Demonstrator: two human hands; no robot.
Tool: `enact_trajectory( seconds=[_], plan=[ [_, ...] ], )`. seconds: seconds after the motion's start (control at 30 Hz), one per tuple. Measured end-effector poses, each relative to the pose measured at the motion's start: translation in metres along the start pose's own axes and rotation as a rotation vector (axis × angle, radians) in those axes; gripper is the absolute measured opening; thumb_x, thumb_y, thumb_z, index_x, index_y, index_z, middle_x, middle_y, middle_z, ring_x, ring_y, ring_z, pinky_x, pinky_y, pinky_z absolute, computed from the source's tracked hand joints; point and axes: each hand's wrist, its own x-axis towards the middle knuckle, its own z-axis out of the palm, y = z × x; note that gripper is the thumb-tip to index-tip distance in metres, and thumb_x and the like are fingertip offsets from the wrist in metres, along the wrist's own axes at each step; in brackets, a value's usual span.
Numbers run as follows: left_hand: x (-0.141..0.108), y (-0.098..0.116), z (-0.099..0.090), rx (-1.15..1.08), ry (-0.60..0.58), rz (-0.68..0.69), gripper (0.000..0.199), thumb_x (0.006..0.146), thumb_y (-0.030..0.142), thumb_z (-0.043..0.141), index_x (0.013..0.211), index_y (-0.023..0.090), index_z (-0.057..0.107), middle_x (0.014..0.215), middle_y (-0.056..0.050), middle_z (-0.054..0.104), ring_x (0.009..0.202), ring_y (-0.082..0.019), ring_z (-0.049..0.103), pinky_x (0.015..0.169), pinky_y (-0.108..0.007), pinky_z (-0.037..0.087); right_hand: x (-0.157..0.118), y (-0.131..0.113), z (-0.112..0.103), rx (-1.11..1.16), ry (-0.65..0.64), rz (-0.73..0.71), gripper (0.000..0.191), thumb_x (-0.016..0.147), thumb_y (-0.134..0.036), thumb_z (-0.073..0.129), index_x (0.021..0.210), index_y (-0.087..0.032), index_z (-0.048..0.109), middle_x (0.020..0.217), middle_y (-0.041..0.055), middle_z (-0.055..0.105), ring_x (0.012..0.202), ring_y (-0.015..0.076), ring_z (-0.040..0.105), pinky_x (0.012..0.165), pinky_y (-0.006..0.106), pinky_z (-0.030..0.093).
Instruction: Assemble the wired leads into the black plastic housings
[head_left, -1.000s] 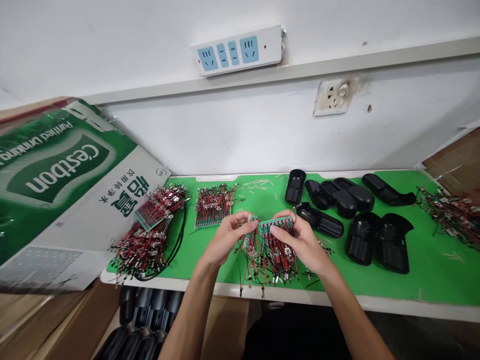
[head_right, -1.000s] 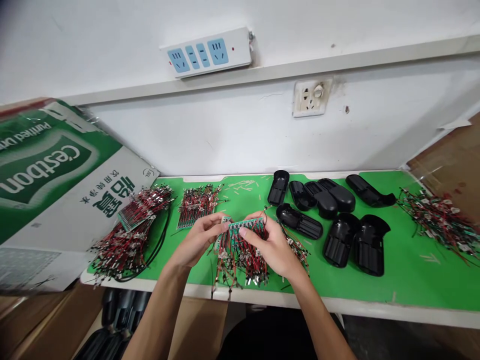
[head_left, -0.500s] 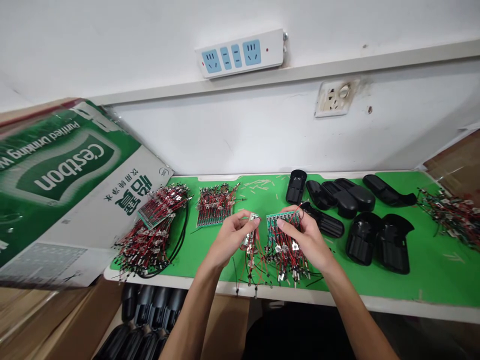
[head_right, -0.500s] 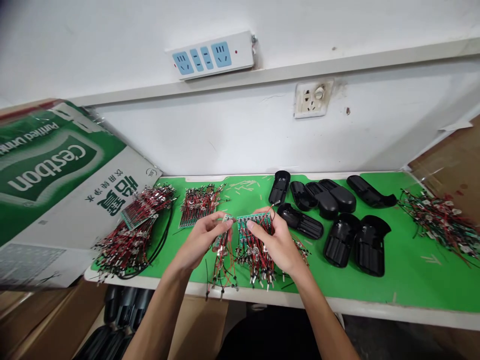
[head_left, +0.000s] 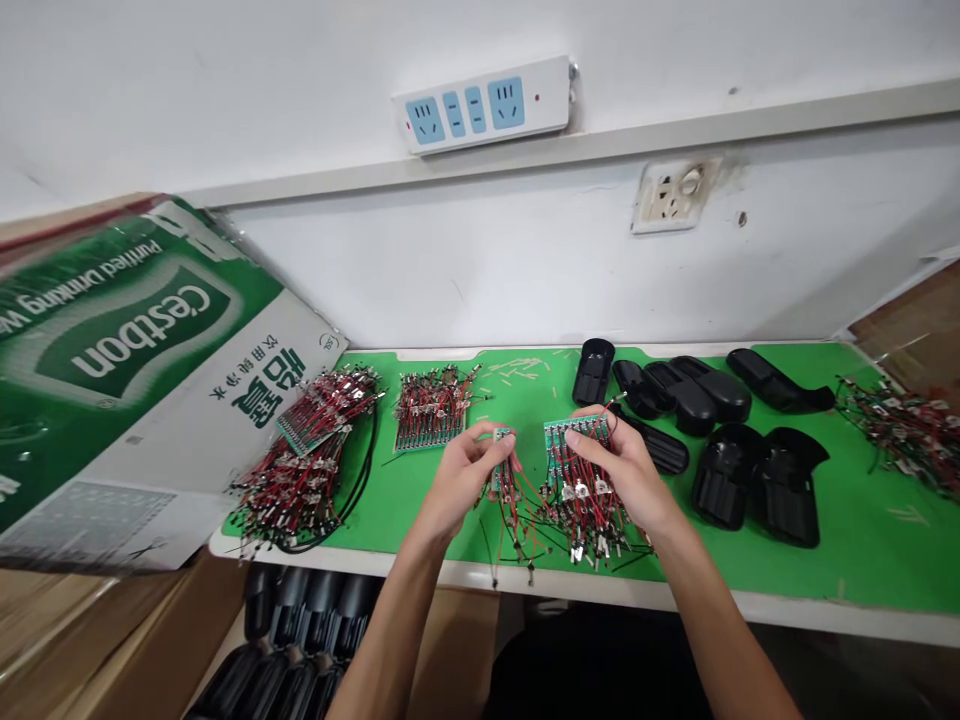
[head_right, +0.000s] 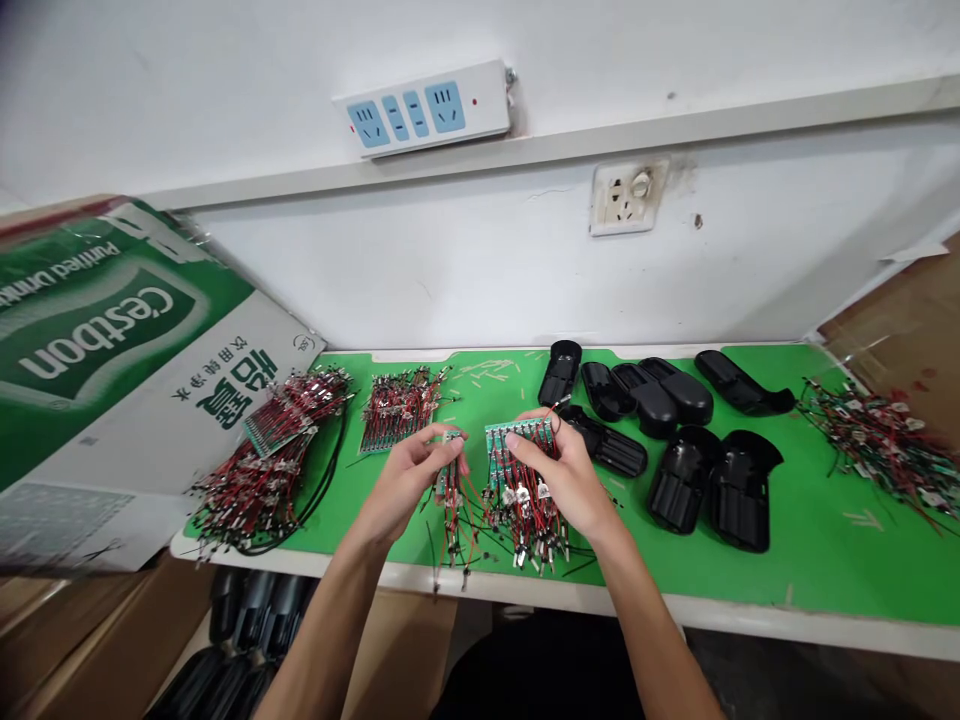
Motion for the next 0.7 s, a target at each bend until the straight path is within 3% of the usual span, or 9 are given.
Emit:
enact_trajectory(
  seconds=[0.1, 0.43, 0.6, 0.7],
  plan=[
    [-0.004, 0.0, 0.002, -0.044, 0.026, -0.001, 0.034, 0.089, 0.05, 0.067, 0.1, 0.019, 0.057, 0.072, -0.001, 0.069, 0.056, -0.011, 0.056, 0.049, -0.021, 0.039, 0.003, 0.005, -0.002, 0.12, 0.045, 0.051, 0.034, 0.084, -0.043, 0.084, 0.103, -0.024, 0.064, 0.085, -0.0016, 0.059, 0.074, 0.0159, 0.056, 0.068, 0.028, 0.05],
    [-0.006, -0.013, 0.012, -0.001, -0.099, 0.007, 0.039, 0.092, 0.056, 0.061, 0.104, 0.021, 0.052, 0.07, 0.001, 0.068, 0.058, -0.013, 0.059, 0.057, -0.024, 0.044, 0.008, 0.005, 0.003, 0.273, 0.115, 0.102, 0.035, 0.078, -0.041, 0.089, 0.098, -0.024, 0.067, 0.084, -0.0024, 0.063, 0.071, 0.0147, 0.057, 0.064, 0.025, 0.05],
    [-0.005, -0.008, 0.013, -0.03, -0.032, 0.001, 0.041, 0.089, 0.057, 0.064, 0.103, 0.021, 0.051, 0.07, 0.001, 0.067, 0.053, -0.011, 0.053, 0.049, -0.022, 0.042, 0.007, 0.002, 0.001, 0.175, -0.032, 0.148, 0.03, 0.082, -0.041, 0.085, 0.099, -0.023, 0.068, 0.084, -0.0017, 0.063, 0.072, 0.015, 0.058, 0.068, 0.026, 0.05],
    [-0.006, -0.005, 0.014, -0.052, -0.021, -0.019, 0.041, 0.09, 0.058, 0.062, 0.105, 0.023, 0.046, 0.074, 0.001, 0.067, 0.052, -0.011, 0.054, 0.043, -0.021, 0.041, 0.008, 0.003, 0.0, 0.115, -0.058, 0.13, 0.03, 0.085, -0.043, 0.083, 0.101, -0.023, 0.068, 0.087, -0.0014, 0.063, 0.078, 0.0156, 0.059, 0.074, 0.027, 0.05]
  ],
)
